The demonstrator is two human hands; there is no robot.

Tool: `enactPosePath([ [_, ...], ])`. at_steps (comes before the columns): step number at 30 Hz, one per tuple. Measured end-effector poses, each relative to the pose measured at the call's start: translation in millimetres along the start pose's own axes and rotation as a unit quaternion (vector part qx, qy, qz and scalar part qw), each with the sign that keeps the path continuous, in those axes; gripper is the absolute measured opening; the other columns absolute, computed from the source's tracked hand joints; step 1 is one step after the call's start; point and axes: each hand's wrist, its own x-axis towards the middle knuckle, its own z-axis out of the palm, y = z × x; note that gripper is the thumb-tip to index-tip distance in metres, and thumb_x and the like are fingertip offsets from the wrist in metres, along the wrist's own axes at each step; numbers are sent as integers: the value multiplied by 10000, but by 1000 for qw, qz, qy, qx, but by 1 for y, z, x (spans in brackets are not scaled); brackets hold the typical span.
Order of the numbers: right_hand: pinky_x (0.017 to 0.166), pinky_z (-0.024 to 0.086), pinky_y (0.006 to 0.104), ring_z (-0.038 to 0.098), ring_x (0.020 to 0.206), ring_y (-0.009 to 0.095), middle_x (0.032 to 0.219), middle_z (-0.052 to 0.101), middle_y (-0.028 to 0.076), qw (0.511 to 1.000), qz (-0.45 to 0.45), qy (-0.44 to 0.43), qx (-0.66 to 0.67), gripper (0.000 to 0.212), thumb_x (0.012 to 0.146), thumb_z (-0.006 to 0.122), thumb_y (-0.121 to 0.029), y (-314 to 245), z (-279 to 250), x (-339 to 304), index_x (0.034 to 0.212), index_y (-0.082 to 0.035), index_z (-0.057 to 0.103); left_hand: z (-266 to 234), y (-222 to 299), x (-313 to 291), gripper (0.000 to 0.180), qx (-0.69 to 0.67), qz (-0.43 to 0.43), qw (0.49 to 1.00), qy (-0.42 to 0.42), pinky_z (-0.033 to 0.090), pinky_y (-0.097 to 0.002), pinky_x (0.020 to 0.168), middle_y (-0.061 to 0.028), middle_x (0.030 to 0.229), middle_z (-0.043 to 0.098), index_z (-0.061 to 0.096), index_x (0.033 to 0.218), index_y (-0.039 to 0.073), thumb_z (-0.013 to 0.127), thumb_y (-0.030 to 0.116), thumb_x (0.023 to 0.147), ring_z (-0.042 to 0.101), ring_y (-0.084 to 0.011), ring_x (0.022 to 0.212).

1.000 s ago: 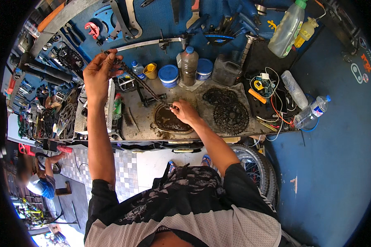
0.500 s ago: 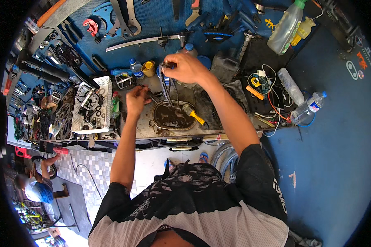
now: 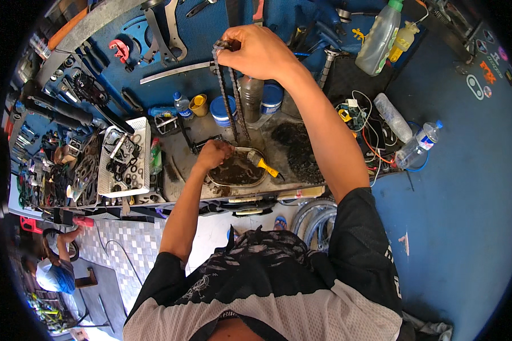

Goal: The person scrubs a bicycle chain with a yellow brush over a metal tray, then wipes the chain with a black cloth. The person also handles small rubber rings from a white basket and applies a substance from a small tube to them.

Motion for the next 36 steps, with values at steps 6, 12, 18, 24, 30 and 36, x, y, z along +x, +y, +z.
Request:
enactPosePath([
  [6, 629, 547, 381, 714, 644, 238, 724, 709, 125, 999, 24, 29, -1, 316, 829, 712, -336, -1, -8, -9, 913, -33, 738, -19, 53, -11, 747, 122, 27, 992, 23, 571, -379, 866, -240, 1184, 729, 630, 1365, -29, 872, 420, 819, 728, -295, 1022],
  [12, 777, 554, 463, 699, 858, 414, 874, 724, 204, 993, 26, 118, 6, 273, 831, 724, -284, -1, 12, -50, 913, -24, 743, 24, 79, 19, 702, -165, 166, 972, 21, 522, -359, 917, -137, 1168, 731, 583, 1403, -8, 877, 281, 835, 673, -181, 999],
  [18, 723, 517, 366, 653, 783, 247, 878, 652, 119, 981, 84, 171, 41, 256, 869, 780, -246, 49, -19, -130, 960, -16, 712, 16, 57, 63, 519, -77, 121, 984, -106, 531, -338, 799, -89, 949, 749, 684, 1293, 5, 833, 273, 874, 636, -155, 797],
  [24, 714, 485, 338, 569, 768, 177, 841, 603, 74, 964, 217, 142, 62, 292, 871, 826, -221, 107, -15, -228, 948, 7, 660, -28, 81, 64, 448, 95, 215, 964, -127, 525, -349, 838, -75, 989, 728, 717, 1167, 8, 891, 249, 832, 644, -174, 934],
  [30, 730, 537, 345, 661, 776, 182, 846, 697, 88, 940, 338, 32, 45, 319, 852, 841, -204, 139, 52, -266, 1064, -9, 705, -44, 135, 54, 496, 164, 223, 954, -114, 527, -388, 917, -163, 1084, 728, 688, 1243, 20, 848, 281, 852, 688, -266, 1027],
  [36, 883, 527, 413, 626, 1096, 355, 1172, 661, 168, 963, 265, 27, 45, 542, 821, 841, -304, 113, 87, -233, 1263, -66, 636, -22, 160, 42, 325, 65, 287, 952, -85, 535, -417, 864, -176, 1029, 737, 703, 1160, 46, 794, 187, 882, 700, -327, 967],
])
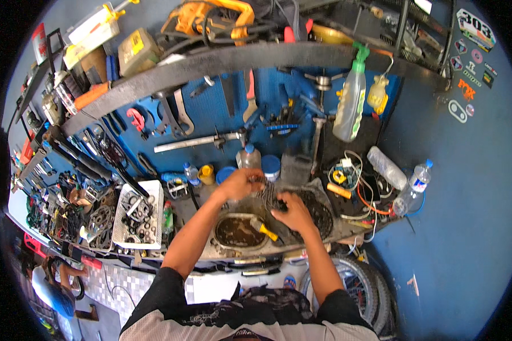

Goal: The person scrubs a bicycle chain with a yellow brush over a metal tray, then wipes the chain with a black cloth. The person also handles small rubber rings from a white basket and applies a substance from a small tube to them.

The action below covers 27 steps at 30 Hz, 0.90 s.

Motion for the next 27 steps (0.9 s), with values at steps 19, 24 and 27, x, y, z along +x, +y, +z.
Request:
enactPosePath([
  [19, 686, 535, 428, 703, 740, 342, 816, 729, 149, 989, 56, 104, -92, 392, 829, 804, -310, 0, 10, 17, 1118, -60, 718, 78, -24, 2, 470, -153, -70, 981, 101, 544, -313, 778, -100, 1100, 703, 700, 1258, 8, 854, 256, 888, 634, -142, 878],
  [24, 763, 556, 492, 726, 889, 428, 914, 748, 216, 986, 111, 97, -79, 395, 837, 791, -324, -1, 13, 3, 1082, -26, 707, 81, -44, -7, 420, -178, -101, 973, 107, 531, -297, 775, -85, 1133, 699, 714, 1255, 62, 839, 246, 898, 618, -144, 861],
  [27, 806, 571, 534, 718, 942, 465, 958, 738, 270, 970, 160, 58, -173, 409, 856, 784, -308, 1, 20, -3, 1068, 24, 673, 82, -61, -26, 392, -206, -141, 963, 101, 524, -287, 756, -49, 1119, 682, 705, 1250, 72, 822, 230, 911, 617, -129, 855],
])
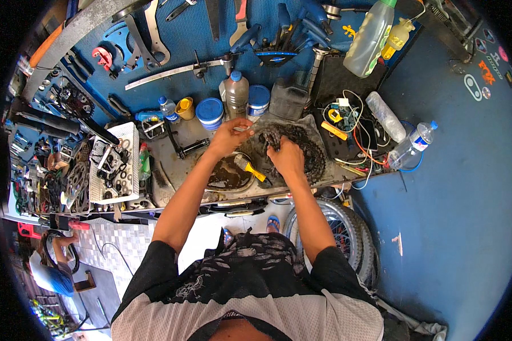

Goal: The person scrubs a bicycle chain with a yellow brush over a metal tray, then wipes the chain with a black cloth. The person also handles small rubber rings from a white basket and applies a substance from a small tube to them.

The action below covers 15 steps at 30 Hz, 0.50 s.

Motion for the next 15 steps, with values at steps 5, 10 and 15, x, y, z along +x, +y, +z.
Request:
enactPosePath([
  [5, 901, 577, 515, 715, 1073, 418, 1091, 754, 226, 987, 45, -109, -108, 474, 876, 788, -305, 8, 16, 1, 1230, -15, 666, -22, -29, -36, 333, -23, -48, 998, 17, 535, -263, 694, -15, 1118, 699, 706, 1249, 78, 769, 218, 954, 635, -96, 859],
  [10, 942, 568, 505, 698, 1125, 409, 1149, 743, 223, 969, 49, -167, -174, 512, 864, 800, -360, 19, 31, 23, 1244, -42, 672, -48, -54, -72, 318, -22, -85, 993, 72, 555, -272, 682, 4, 1080, 720, 711, 1254, 90, 746, 224, 968, 667, -88, 890],
  [15, 951, 574, 493, 679, 1167, 368, 1162, 728, 188, 971, 44, -142, -190, 501, 912, 775, -374, 25, 37, 23, 1274, -48, 658, -77, -90, -106, 275, 48, -94, 971, 213, 555, -327, 782, -76, 994, 781, 765, 1144, 74, 777, 253, 936, 725, -178, 866],
])
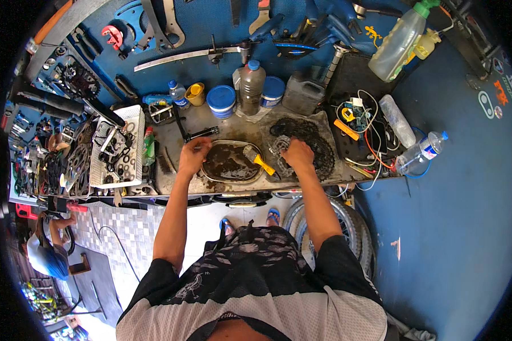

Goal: The person scrubs a bicycle chain with a yellow brush over a metal tray, then wipes the chain with a black cloth. The person also handles small rubber rings from a white basket and applies a substance from a small tube to them.

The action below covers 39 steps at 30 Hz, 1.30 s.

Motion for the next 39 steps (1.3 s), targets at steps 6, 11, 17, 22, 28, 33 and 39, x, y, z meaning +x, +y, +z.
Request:
enactPosePath([
  [6, 956, 557, 470, 674, 1176, 314, 1130, 731, 107, 993, -59, 20, 97, 550, 922, 737, -481, -7, 9, -19, 1294, -82, 670, -19, -47, -18, 193, 128, -22, 986, 108, 571, -402, 816, -151, 924, 781, 788, 1015, 74, 693, 230, 953, 763, -324, 929],
  [11, 964, 542, 456, 706, 1125, 332, 1157, 756, 151, 979, -48, -137, 143, 648, 935, 682, -545, -19, 18, -14, 1373, -68, 638, -18, -61, -37, 192, 162, -17, 978, 129, 572, -485, 823, -193, 928, 761, 787, 1026, 109, 641, 158, 911, 725, -426, 954],
  [17, 940, 541, 424, 722, 1069, 320, 1094, 763, 167, 969, -62, -144, 191, 662, 909, 700, -524, -18, 40, -9, 1371, -54, 643, -16, -54, -68, 495, 246, 26, 969, 17, 562, -489, 934, -235, 1164, 665, 691, 1273, 100, 776, 139, 787, 660, -436, 1082],
  [22, 917, 545, 391, 723, 1063, 323, 1146, 750, 177, 976, -76, -130, 159, 663, 890, 721, -518, -21, 48, 2, 1357, -52, 660, -7, -49, -84, 516, 293, -8, 956, 17, 559, -525, 958, -196, 1258, 588, 612, 1299, 128, 790, 152, 816, 566, -432, 1234],
  [28, 1095, 479, 429, 596, 1327, 357, 1454, 610, 189, 974, -62, -193, 100, 747, 878, 703, -569, -31, 42, 9, 1430, -76, 606, -28, -50, -97, 460, 280, -21, 958, 64, 546, -508, 976, -193, 1229, 622, 627, 1249, 111, 780, 136, 815, 580, -418, 1210],
  [33, 1043, 500, 418, 628, 1271, 354, 1392, 647, 197, 975, -96, -163, 120, 720, 881, 708, -576, -42, 41, 11, 1367, -48, 650, -56, -50, -117, 430, 290, -10, 949, 125, 523, -503, 972, -169, 1175, 674, 657, 1213, 97, 782, 98, 801, 593, -406, 1151],
  [39, 1033, 507, 411, 646, 1245, 348, 1342, 679, 192, 968, -114, -188, 118, 669, 891, 723, -555, -61, 43, 30, 1332, -55, 667, -90, -61, -121, 409, 374, -61, 913, 153, 520, -501, 968, -169, 1184, 670, 698, 1172, 76, 825, 158, 792, 578, -398, 1168],
])
